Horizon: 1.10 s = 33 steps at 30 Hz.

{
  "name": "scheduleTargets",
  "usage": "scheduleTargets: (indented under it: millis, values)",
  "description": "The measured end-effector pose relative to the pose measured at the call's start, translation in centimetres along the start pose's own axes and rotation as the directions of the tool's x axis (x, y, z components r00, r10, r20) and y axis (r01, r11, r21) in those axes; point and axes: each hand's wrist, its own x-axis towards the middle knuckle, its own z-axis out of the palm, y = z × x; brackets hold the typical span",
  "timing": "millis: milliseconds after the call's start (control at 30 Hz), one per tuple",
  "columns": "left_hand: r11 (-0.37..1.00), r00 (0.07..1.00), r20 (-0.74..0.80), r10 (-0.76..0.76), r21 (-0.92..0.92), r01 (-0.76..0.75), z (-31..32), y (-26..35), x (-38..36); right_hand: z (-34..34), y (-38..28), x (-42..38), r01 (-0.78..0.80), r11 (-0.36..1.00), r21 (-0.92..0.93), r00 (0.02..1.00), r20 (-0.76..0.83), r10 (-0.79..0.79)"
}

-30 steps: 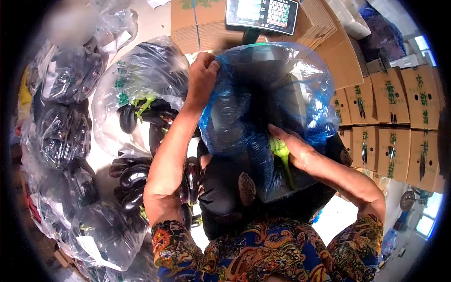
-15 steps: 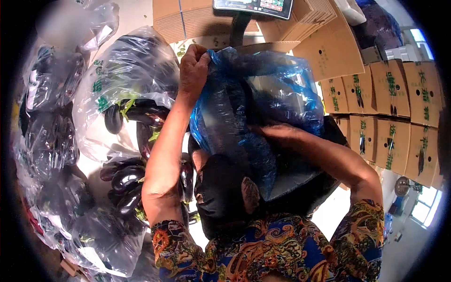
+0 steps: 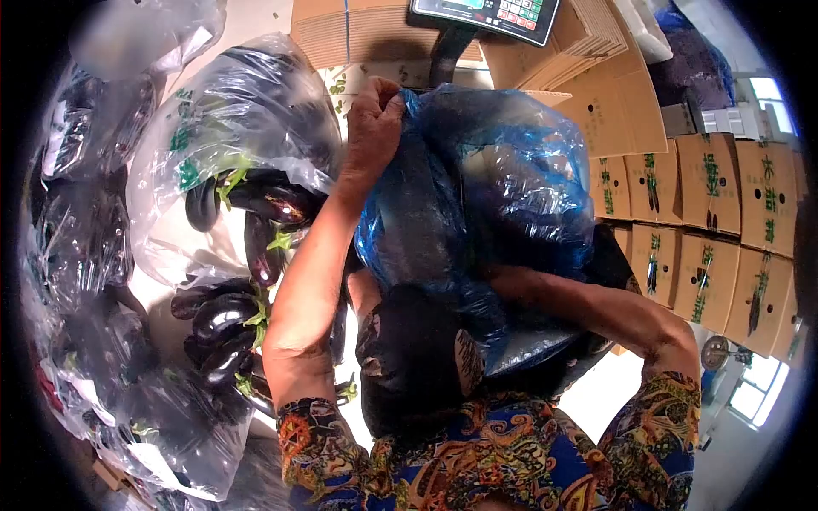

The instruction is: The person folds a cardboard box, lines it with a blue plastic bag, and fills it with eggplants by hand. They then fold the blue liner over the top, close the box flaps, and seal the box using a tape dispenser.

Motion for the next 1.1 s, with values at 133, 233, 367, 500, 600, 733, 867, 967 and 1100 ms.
scheduleTargets:
  millis: [133,233,367,500,600,733,867,967,1100]
  values:
    - [0.999,0.999,-0.029,0.033,0.026,-0.032,0.7,0.1,-0.3,0.9,-1.6,-1.2,-0.039,0.990,0.134,0.999,-0.014,0.041]
    - [0.998,0.997,-0.043,0.061,0.016,-0.060,0.4,-0.3,-0.6,0.6,-2.8,-2.3,-0.040,0.972,0.231,0.997,-0.049,0.053]
    - [0.998,0.998,-0.016,0.059,0.038,-0.058,0.7,0.3,-0.7,1.2,-0.4,-1.5,0.098,0.995,-0.032,0.994,-0.052,-0.099]
    - [0.989,0.993,-0.036,0.110,0.106,-0.106,1.2,0.2,-0.6,-0.1,-2.2,-0.8,0.025,0.975,-0.223,0.998,0.060,-0.012]
    - [0.985,0.991,-0.021,0.132,0.116,-0.129,1.5,0.0,-0.7,-0.3,-2.1,0.5,0.014,0.966,-0.259,0.991,0.131,0.020]
    - [0.973,0.986,-0.028,0.165,0.167,-0.158,1.4,0.5,-1.1,-0.3,-1.9,0.6,0.052,0.976,-0.210,0.995,0.092,-0.033]
    - [0.980,0.984,-0.059,0.166,0.119,-0.158,1.1,0.5,-1.1,-1.2,-1.7,-0.2,0.079,0.984,-0.158,0.997,0.034,-0.074]
    - [0.964,0.976,-0.071,0.207,0.184,-0.191,1.1,0.4,-1.3,-1.6,-1.6,-0.3,0.091,0.985,-0.145,0.996,0.019,-0.089]
    - [0.976,0.993,-0.011,0.121,0.185,-0.117,2.0,2.2,-0.8,-1.6,-1.6,-0.2,0.110,0.983,-0.149,0.994,0.018,-0.108]
